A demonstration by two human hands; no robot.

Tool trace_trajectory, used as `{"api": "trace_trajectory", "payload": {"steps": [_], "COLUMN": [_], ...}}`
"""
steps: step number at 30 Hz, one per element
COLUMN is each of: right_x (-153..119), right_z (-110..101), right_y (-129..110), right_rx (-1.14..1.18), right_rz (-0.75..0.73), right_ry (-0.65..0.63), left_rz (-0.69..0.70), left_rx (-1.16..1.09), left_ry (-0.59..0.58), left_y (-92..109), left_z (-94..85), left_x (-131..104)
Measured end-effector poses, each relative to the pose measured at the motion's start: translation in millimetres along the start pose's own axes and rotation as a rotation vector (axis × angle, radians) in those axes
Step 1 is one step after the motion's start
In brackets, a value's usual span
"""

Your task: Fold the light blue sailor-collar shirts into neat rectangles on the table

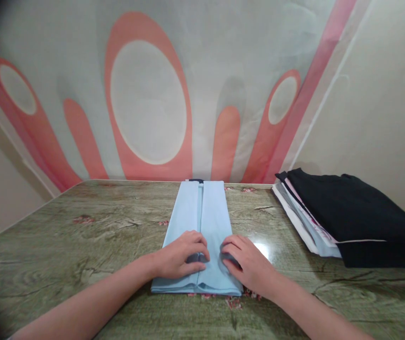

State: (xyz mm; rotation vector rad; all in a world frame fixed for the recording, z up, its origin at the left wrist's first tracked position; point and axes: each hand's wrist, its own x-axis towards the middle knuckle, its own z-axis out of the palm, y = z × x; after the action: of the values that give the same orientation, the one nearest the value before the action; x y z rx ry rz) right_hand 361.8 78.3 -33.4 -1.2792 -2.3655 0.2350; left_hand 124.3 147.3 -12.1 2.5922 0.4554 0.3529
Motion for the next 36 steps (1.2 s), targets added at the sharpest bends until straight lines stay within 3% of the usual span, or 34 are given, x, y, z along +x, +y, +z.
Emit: {"api": "trace_trajectory", "payload": {"steps": [9, 23, 36], "right_x": [-18, -30, -41], "right_z": [-23, -38, -19], "right_y": [-10, -18, -29], "right_rx": [0.111, 0.343, 0.068], "right_rz": [0.087, 0.109, 0.165], "right_ry": [-0.108, -0.266, -0.169], "left_rz": [0.002, 0.002, 0.005], "left_rx": [-0.017, -0.063, -0.081], "left_ry": [-0.005, -0.012, -0.002], "left_y": [-3, 10, 9], "left_z": [-1.4, -1.9, 5.7], "left_x": [2, 1, 1]}}
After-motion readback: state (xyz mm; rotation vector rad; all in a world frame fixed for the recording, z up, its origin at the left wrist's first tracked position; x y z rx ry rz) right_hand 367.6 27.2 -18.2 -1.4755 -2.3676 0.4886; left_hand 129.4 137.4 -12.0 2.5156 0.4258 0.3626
